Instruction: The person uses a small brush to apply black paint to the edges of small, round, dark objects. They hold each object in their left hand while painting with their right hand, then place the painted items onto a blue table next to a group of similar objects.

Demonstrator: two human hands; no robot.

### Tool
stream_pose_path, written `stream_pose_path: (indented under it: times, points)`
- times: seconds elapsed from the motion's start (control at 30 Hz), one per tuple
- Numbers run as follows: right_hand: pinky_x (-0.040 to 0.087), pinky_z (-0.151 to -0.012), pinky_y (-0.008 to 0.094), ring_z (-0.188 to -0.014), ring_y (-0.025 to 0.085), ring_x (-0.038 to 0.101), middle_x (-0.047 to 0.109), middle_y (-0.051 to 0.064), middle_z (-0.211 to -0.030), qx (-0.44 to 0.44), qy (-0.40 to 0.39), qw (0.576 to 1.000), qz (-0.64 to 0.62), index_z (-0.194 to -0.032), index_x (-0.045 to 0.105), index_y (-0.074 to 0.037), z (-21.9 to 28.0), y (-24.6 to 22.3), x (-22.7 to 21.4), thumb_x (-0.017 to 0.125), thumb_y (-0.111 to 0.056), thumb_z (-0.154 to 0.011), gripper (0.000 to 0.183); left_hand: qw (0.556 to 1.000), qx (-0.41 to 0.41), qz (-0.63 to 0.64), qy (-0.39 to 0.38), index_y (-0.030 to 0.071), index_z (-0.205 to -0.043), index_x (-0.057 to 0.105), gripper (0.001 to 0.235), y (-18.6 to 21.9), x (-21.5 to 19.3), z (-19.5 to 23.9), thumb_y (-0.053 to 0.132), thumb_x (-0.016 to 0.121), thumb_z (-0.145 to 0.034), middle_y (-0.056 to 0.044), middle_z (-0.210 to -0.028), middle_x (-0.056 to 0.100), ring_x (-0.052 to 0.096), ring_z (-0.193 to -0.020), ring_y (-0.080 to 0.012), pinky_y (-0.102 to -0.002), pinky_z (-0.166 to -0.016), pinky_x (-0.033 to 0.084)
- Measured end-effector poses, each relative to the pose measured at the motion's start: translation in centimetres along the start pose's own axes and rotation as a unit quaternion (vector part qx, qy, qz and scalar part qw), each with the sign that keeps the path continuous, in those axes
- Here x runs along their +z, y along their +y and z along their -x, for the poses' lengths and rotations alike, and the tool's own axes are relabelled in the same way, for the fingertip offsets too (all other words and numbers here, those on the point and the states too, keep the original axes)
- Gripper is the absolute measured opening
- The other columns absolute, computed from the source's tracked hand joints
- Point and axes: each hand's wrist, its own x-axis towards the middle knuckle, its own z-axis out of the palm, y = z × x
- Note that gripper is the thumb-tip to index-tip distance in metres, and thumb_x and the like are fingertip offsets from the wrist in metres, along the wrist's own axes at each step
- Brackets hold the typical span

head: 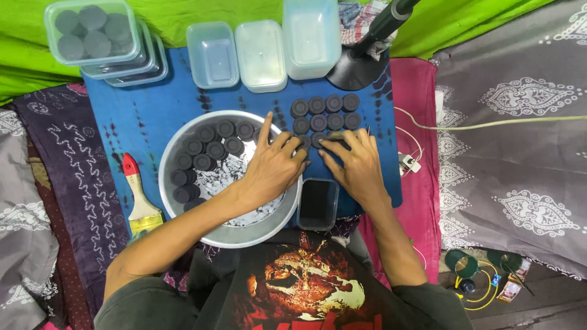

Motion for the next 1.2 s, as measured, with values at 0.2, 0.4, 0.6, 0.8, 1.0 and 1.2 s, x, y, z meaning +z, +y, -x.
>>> stream_pose_path:
  times: [0.2, 0.4, 0.6, 0.8, 1.0, 1.2]
  points:
    - [0.043, -0.073, 0.038, -0.091, 0.029, 0.057, 0.066, 0.005, -0.104, -0.006, 0.007, 1.000, -0.007, -0.106, 0.077, -0.015, 0.2, 0.0, 0.4, 0.076, -0.018, -0.095, 0.012, 1.000, -0.006, 0.013, 0.012, 0.003, -0.098, 0.075, 0.026, 0.3, -0.8, 0.1, 0.026, 0.080, -0.085, -0.017, -0.101, 0.071, 0.065, -0.103, -0.0347, -0.076, -0.112, 0.027]
    - [0.048, -0.078, 0.039, -0.090, 0.031, 0.061, 0.068, 0.007, -0.100, -0.007, 0.028, 0.999, -0.033, -0.113, 0.077, -0.013, 0.2, -1.5, -0.9, 0.078, -0.019, -0.095, 0.019, 0.993, -0.039, 0.056, 0.092, 0.007, -0.112, 0.072, 0.020, 1.0, -5.8, 0.7, 0.023, 0.067, -0.101, -0.010, -0.100, 0.070, 0.070, -0.099, -0.0287, -0.061, -0.110, 0.042]
    - [0.046, -0.074, 0.037, -0.082, 0.028, 0.062, 0.070, 0.006, -0.089, -0.072, -0.005, 0.994, -0.087, -0.112, 0.077, -0.012, -0.5, -4.5, -0.3, 0.076, -0.017, -0.096, 0.017, 0.981, -0.089, 0.124, 0.121, 0.016, -0.099, 0.079, 0.005, -0.6, -8.0, 7.9, 0.018, 0.075, -0.096, 0.002, -0.077, 0.072, 0.073, -0.075, -0.0188, -0.032, -0.078, 0.062]
    - [0.043, -0.073, 0.037, -0.087, 0.026, 0.059, 0.069, 0.003, -0.096, -0.108, -0.079, 0.991, -0.010, -0.107, 0.074, -0.018, -1.5, -8.7, 0.1, 0.070, -0.020, -0.099, 0.009, 0.988, -0.106, 0.096, 0.053, 0.011, -0.111, 0.071, 0.015, 0.4, -7.9, 12.7, 0.014, 0.059, -0.103, -0.003, -0.080, 0.068, 0.072, -0.076, -0.0215, -0.032, -0.059, 0.058]
    - [0.041, -0.075, 0.041, -0.092, 0.031, 0.053, 0.059, 0.008, -0.102, -0.081, -0.108, 0.988, 0.073, -0.103, 0.073, -0.016, -1.1, -8.4, 1.1, 0.080, -0.029, -0.088, 0.022, 0.987, -0.119, 0.078, 0.070, 0.010, -0.121, 0.070, 0.021, 1.5, -8.7, 12.5, 0.016, 0.059, -0.104, -0.006, -0.096, 0.070, 0.071, -0.095, -0.0239, -0.031, -0.067, 0.059]
    - [0.041, -0.074, 0.038, -0.092, 0.027, 0.054, 0.060, 0.005, -0.100, -0.080, -0.096, 0.988, 0.092, -0.092, 0.071, -0.016, -0.1, -7.7, 2.4, 0.077, -0.028, -0.093, 0.014, 0.986, -0.129, 0.077, 0.069, 0.012, -0.116, 0.071, 0.018, 1.0, -8.2, 12.6, 0.021, 0.063, -0.102, -0.004, -0.096, 0.069, 0.070, -0.101, -0.0245, -0.031, -0.072, 0.059]
